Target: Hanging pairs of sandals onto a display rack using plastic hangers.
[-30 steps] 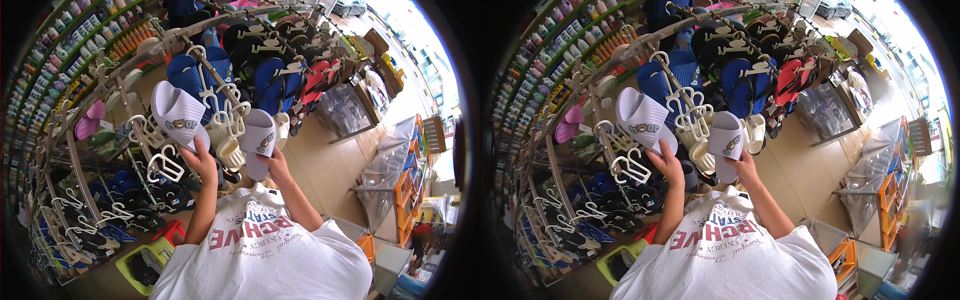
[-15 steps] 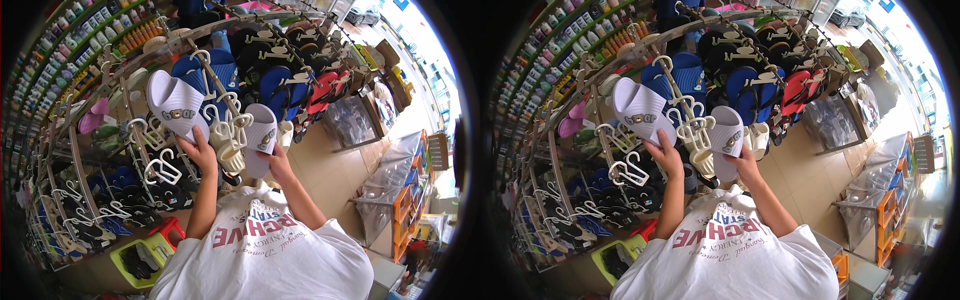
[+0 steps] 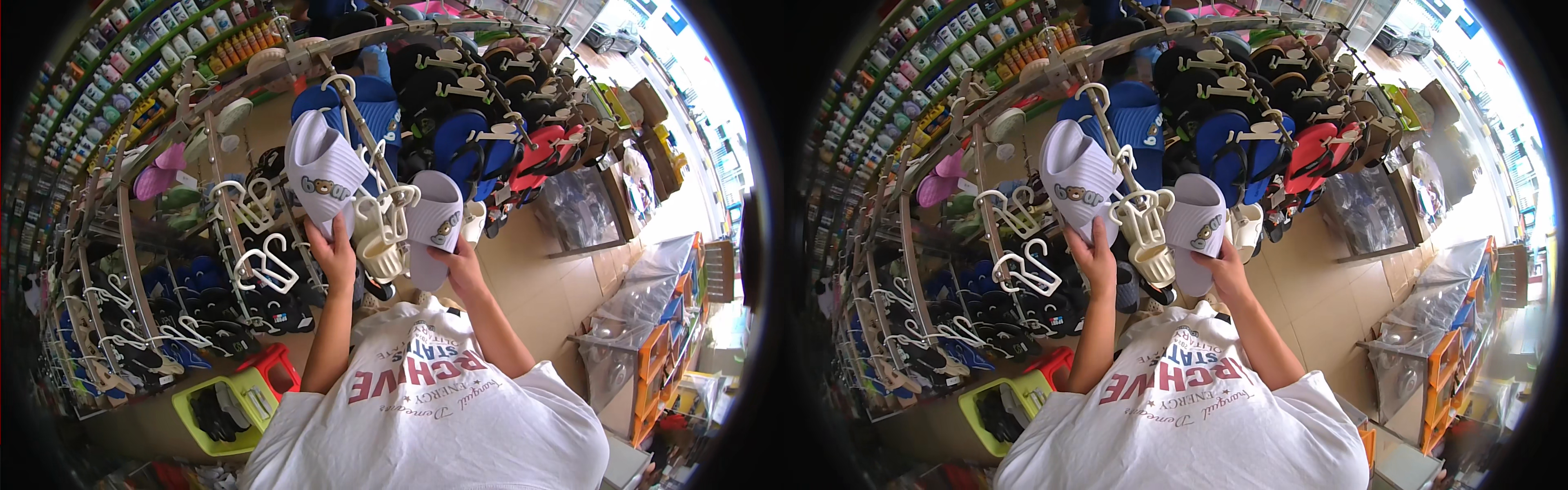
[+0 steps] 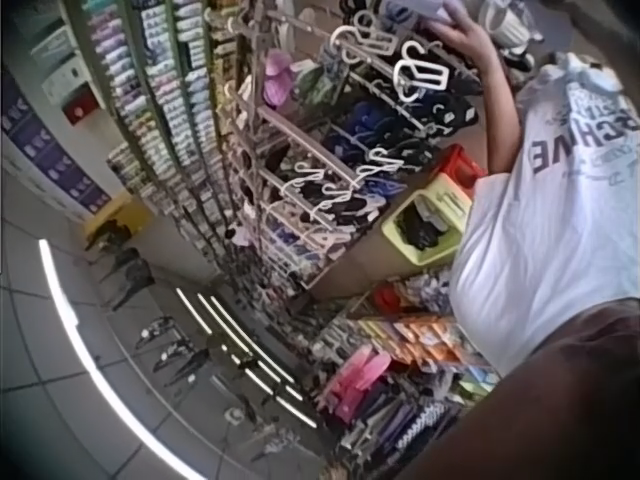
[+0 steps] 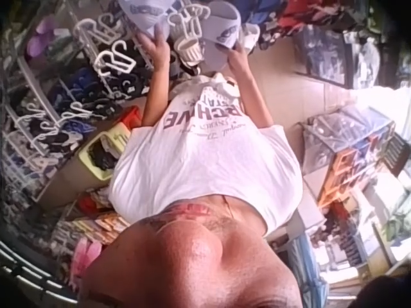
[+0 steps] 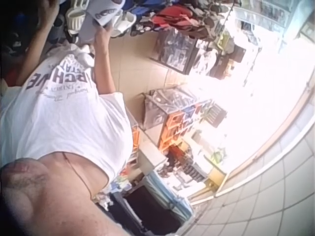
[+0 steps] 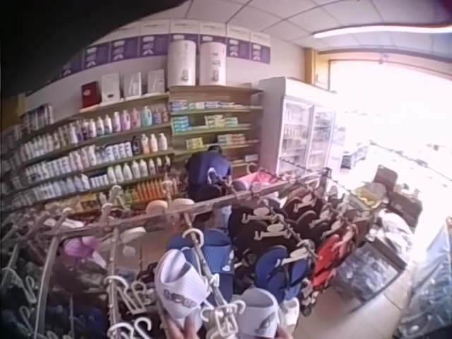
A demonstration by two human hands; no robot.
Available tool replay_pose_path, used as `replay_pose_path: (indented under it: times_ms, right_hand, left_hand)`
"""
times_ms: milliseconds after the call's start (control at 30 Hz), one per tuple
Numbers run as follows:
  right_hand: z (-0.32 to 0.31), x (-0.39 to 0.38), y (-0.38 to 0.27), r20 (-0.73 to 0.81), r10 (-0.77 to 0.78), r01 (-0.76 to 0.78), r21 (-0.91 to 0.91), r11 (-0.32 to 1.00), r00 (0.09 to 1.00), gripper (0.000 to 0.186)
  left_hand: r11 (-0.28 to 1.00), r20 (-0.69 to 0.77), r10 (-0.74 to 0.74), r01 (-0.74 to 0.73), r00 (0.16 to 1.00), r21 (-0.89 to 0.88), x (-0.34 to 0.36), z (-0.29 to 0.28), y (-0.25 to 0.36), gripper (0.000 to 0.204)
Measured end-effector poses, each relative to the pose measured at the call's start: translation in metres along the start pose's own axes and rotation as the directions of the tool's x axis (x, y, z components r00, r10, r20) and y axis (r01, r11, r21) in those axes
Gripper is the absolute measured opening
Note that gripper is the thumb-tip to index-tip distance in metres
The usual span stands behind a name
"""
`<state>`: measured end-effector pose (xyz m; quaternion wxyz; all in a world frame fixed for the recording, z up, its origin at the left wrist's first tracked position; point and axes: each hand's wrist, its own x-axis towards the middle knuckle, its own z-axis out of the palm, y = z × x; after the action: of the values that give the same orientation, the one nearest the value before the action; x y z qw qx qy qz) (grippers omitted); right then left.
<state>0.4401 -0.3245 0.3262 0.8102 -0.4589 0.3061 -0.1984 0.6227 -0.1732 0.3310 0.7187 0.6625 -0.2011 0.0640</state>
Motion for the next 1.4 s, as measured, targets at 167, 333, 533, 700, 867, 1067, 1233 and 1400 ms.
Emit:
replay_pose_path:
  times_ms: [167,333,533,700,867,1067,1233,1400]
  right_hand:
    - [-0.006,-0.001,0.0,-0.01,0.011,-0.011,-0.005,1.0,1.0,0.05]
    - [-0.01,0.002,-0.004,-0.009,-0.054,0.053,-0.056,0.997,0.999,0.048]
    - [-0.005,0.014,-0.023,-0.054,-0.249,0.23,-0.238,0.944,0.967,0.046]
    - [0.006,0.012,-0.04,-0.026,-0.269,0.256,-0.229,0.939,0.963,0.048]
    - [0.007,0.008,-0.029,-0.016,-0.212,0.207,-0.147,0.967,0.977,0.051]
    - [0.02,0.008,-0.022,0.025,-0.159,0.159,-0.016,0.987,0.987,0.046]
    - [0.02,0.008,-0.028,0.006,-0.206,0.206,-0.076,0.976,0.979,0.045]
    - [0.014,0.019,-0.04,-0.048,-0.429,0.394,-0.312,0.864,0.902,0.043]
  left_hand:
    - [0.999,-0.034,0.016,-0.017,0.999,-0.037,-0.009,0.004,0.014,0.03]
    - [0.992,-0.004,-0.08,0.079,0.997,-0.097,-0.021,0.0,0.001,0.029]
    - [0.97,0.054,-0.179,0.185,0.982,-0.157,-0.028,-0.002,0.003,0.031]
    - [0.949,0.125,-0.248,0.267,0.961,-0.169,-0.03,-0.004,0.0,0.062]
    - [0.962,0.044,-0.2,0.205,0.979,-0.179,-0.031,0.007,0.011,0.047]
    - [0.957,0.108,-0.25,0.263,0.962,-0.122,-0.047,0.003,-0.004,0.062]
    - [0.92,0.062,-0.326,0.332,0.943,-0.209,-0.054,0.004,-0.003,0.057]
    - [0.908,0.061,-0.327,0.332,0.943,-0.256,-0.052,-0.005,-0.006,0.055]
